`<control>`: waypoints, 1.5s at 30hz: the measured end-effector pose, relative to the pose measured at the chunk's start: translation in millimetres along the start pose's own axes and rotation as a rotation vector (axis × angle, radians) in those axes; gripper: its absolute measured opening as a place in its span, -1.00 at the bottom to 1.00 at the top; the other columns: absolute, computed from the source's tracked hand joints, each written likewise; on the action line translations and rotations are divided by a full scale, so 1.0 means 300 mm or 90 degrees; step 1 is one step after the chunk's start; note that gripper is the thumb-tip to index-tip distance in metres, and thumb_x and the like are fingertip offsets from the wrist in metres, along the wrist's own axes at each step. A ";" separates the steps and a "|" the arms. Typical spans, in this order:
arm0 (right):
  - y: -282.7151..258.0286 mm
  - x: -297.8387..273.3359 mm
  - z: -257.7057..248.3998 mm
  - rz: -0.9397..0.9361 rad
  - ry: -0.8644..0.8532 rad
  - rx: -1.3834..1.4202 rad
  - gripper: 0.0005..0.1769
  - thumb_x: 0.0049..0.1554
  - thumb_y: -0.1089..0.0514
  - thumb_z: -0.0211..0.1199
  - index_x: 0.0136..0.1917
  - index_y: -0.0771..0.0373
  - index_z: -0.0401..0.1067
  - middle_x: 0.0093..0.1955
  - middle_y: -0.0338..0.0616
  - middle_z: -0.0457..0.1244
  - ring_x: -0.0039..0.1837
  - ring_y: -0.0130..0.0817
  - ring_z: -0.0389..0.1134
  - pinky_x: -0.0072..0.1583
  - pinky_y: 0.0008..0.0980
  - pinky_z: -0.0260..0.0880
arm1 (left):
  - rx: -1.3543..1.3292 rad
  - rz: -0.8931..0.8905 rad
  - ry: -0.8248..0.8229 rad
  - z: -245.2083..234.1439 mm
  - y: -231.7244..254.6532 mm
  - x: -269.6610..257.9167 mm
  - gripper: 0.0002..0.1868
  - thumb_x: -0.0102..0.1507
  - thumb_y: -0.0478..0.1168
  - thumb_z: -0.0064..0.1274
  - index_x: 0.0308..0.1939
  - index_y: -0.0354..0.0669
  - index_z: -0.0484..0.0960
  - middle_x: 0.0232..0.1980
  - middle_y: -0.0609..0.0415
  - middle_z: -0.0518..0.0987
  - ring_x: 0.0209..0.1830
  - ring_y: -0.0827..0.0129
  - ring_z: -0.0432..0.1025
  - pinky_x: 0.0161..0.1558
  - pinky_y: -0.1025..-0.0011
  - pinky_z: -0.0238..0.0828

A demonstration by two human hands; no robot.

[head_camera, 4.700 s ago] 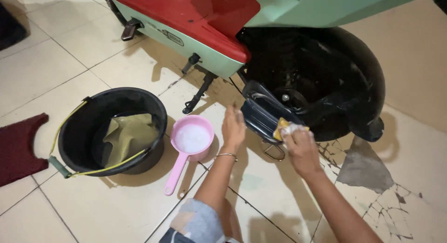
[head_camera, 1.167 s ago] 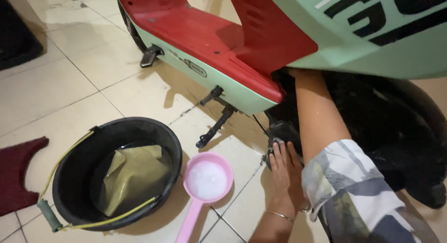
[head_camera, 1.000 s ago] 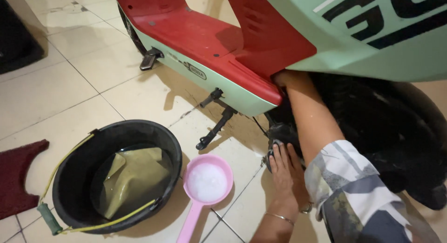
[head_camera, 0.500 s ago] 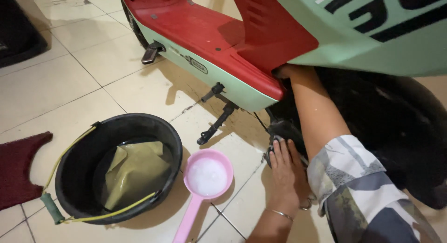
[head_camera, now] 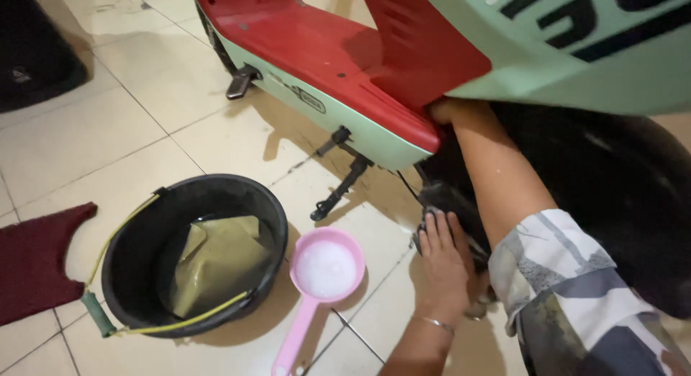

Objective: Cleaning an electric scooter using soapy water, a sponge, and a cloth.

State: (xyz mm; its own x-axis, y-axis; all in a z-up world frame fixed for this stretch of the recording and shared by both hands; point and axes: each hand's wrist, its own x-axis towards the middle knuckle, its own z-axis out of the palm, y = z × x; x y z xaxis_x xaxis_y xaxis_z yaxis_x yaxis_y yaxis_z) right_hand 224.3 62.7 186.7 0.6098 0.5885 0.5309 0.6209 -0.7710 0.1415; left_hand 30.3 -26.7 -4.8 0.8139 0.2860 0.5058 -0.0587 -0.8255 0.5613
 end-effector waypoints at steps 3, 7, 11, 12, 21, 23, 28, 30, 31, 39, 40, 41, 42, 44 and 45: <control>0.020 -0.061 -0.049 -0.007 -0.008 -0.018 -0.45 0.19 0.02 0.12 0.42 0.19 0.32 0.49 0.10 0.15 0.48 0.16 0.11 0.44 0.06 0.05 | -0.026 -0.026 -0.014 0.005 -0.002 0.014 0.37 0.03 0.23 0.31 0.54 -0.62 -0.13 0.58 -0.53 -0.02 0.63 -0.34 -0.23 0.51 -0.13 -0.36; 0.022 -0.151 -0.087 -0.027 -0.019 -0.039 -0.44 0.18 0.02 0.13 0.43 0.18 0.31 0.49 0.09 0.14 0.48 0.16 0.11 0.44 0.06 0.05 | 0.000 -0.051 -0.030 -0.017 0.018 0.014 0.41 0.02 0.31 0.30 0.54 -0.62 -0.16 0.58 -0.51 -0.04 0.63 -0.30 -0.23 0.54 -0.12 -0.37; 0.038 -0.311 -0.001 -0.077 0.038 -0.139 -0.44 0.17 0.06 0.15 0.42 0.23 0.31 0.44 0.11 0.19 0.45 0.15 0.17 0.43 0.03 0.11 | -0.005 -0.068 -0.076 -0.049 0.029 0.024 0.38 0.06 0.28 0.29 0.54 -0.58 -0.19 0.59 -0.49 -0.09 0.64 -0.28 -0.28 0.54 -0.06 -0.41; 0.042 -0.353 0.023 -0.121 0.094 -0.235 -0.44 0.16 0.09 0.17 0.41 0.29 0.32 0.39 0.13 0.24 0.41 0.14 0.23 0.42 0.01 0.17 | -0.019 -0.076 -0.087 -0.054 0.032 0.037 0.35 0.07 0.25 0.27 0.53 -0.56 -0.21 0.59 -0.48 -0.13 0.63 -0.27 -0.30 0.53 -0.05 -0.43; 0.036 -0.345 0.128 -0.077 0.147 0.078 -0.26 0.01 0.28 0.19 0.47 0.45 0.21 0.27 0.25 0.27 0.26 0.20 0.29 0.29 -0.08 0.31 | 0.143 -0.077 -0.178 -0.023 0.016 0.039 0.18 0.14 -0.06 0.22 0.57 -0.50 -0.24 0.64 -0.37 -0.17 0.65 -0.21 -0.33 0.53 -0.03 -0.47; 0.052 -0.362 0.076 -0.103 0.152 -0.011 -0.27 0.01 0.23 0.21 0.44 0.45 0.23 0.23 0.25 0.28 0.26 0.19 0.29 0.30 -0.06 0.30 | 0.123 -0.078 -0.173 -0.042 0.033 0.038 0.20 0.15 0.03 0.22 0.56 -0.50 -0.23 0.64 -0.37 -0.16 0.65 -0.19 -0.32 0.53 -0.02 -0.45; 0.072 -0.403 -0.007 -0.173 0.160 -0.325 -0.34 0.03 0.10 0.20 0.36 0.43 0.31 0.21 0.20 0.29 0.31 0.08 0.27 0.40 0.00 0.21 | 0.041 -0.117 -0.187 -0.079 0.050 0.047 0.30 0.14 0.31 0.19 0.54 -0.50 -0.23 0.63 -0.36 -0.19 0.66 -0.15 -0.36 0.54 -0.03 -0.47; 0.127 -0.439 0.072 -0.173 -0.001 -0.250 -0.45 0.15 0.16 0.12 0.37 0.44 0.36 0.23 0.19 0.29 0.27 0.07 0.30 0.31 0.00 0.24 | 0.066 -0.094 -0.158 -0.054 0.041 0.047 0.36 0.10 0.36 0.21 0.55 -0.49 -0.22 0.63 -0.35 -0.16 0.66 -0.15 -0.36 0.53 -0.02 -0.44; 0.119 -0.479 -0.009 -0.172 -0.001 -0.252 -0.45 0.15 0.16 0.12 0.37 0.44 0.36 0.23 0.19 0.29 0.27 0.07 0.30 0.31 0.00 0.24 | 0.064 -0.092 -0.158 -0.050 0.048 0.046 0.36 0.10 0.36 0.21 0.55 -0.49 -0.22 0.63 -0.35 -0.16 0.66 -0.15 -0.36 0.53 -0.02 -0.44; 0.125 -0.521 -0.295 0.164 0.272 0.177 -0.60 0.32 0.15 0.19 0.32 0.43 0.27 0.14 0.29 0.27 0.18 0.21 0.30 0.21 0.08 0.26 | 0.062 -0.089 -0.122 -0.004 0.004 0.044 0.39 0.06 0.37 0.24 0.56 -0.48 -0.20 0.63 -0.36 -0.12 0.65 -0.18 -0.32 0.54 -0.07 -0.43; 0.137 -0.481 -0.235 0.169 0.273 0.178 -0.60 0.32 0.15 0.19 0.32 0.43 0.27 0.14 0.29 0.27 0.18 0.21 0.30 0.21 0.08 0.26 | 0.065 -0.086 -0.125 0.000 0.001 0.039 0.39 0.06 0.37 0.24 0.56 -0.48 -0.20 0.63 -0.36 -0.12 0.65 -0.18 -0.32 0.54 -0.07 -0.43; 0.152 -0.440 -0.175 0.217 0.329 0.282 -0.54 0.34 0.12 0.18 0.38 0.44 0.22 0.22 0.34 0.25 0.24 0.27 0.28 0.26 0.07 0.26 | 0.076 -0.077 -0.122 0.006 -0.001 0.035 0.39 0.07 0.37 0.24 0.56 -0.50 -0.19 0.62 -0.38 -0.11 0.65 -0.20 -0.31 0.54 -0.09 -0.43; 0.175 -0.390 -0.122 0.263 0.389 0.385 -0.47 0.36 0.10 0.16 0.45 0.45 0.16 0.29 0.39 0.23 0.30 0.33 0.26 0.31 0.06 0.26 | 0.085 -0.064 -0.116 0.012 0.002 0.045 0.39 0.07 0.37 0.25 0.56 -0.51 -0.19 0.62 -0.40 -0.11 0.65 -0.22 -0.31 0.53 -0.11 -0.43; 0.174 -0.410 -0.117 0.229 0.433 0.382 -0.47 0.35 0.13 0.14 0.46 0.46 0.14 0.33 0.41 0.21 0.33 0.35 0.24 0.33 0.06 0.26 | 0.086 -0.068 -0.123 0.005 0.005 0.052 0.40 0.06 0.38 0.25 0.55 -0.51 -0.20 0.62 -0.40 -0.12 0.64 -0.22 -0.32 0.52 -0.11 -0.43; 0.166 -0.418 -0.113 0.192 0.471 0.380 -0.47 0.35 0.17 0.12 0.48 0.48 0.12 0.36 0.43 0.20 0.37 0.37 0.23 0.35 0.07 0.27 | 0.086 -0.078 -0.130 -0.003 0.002 0.054 0.41 0.04 0.39 0.25 0.54 -0.52 -0.21 0.62 -0.41 -0.14 0.64 -0.23 -0.33 0.51 -0.12 -0.44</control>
State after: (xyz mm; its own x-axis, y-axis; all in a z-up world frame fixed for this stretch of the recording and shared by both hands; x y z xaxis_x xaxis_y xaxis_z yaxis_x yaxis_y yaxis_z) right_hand 162.2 -57.7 155.5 0.4483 -0.0680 0.8913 0.7606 -0.4949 -0.4203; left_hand 42.8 -22.1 4.1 0.9107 0.2948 0.2893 0.1134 -0.8521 0.5110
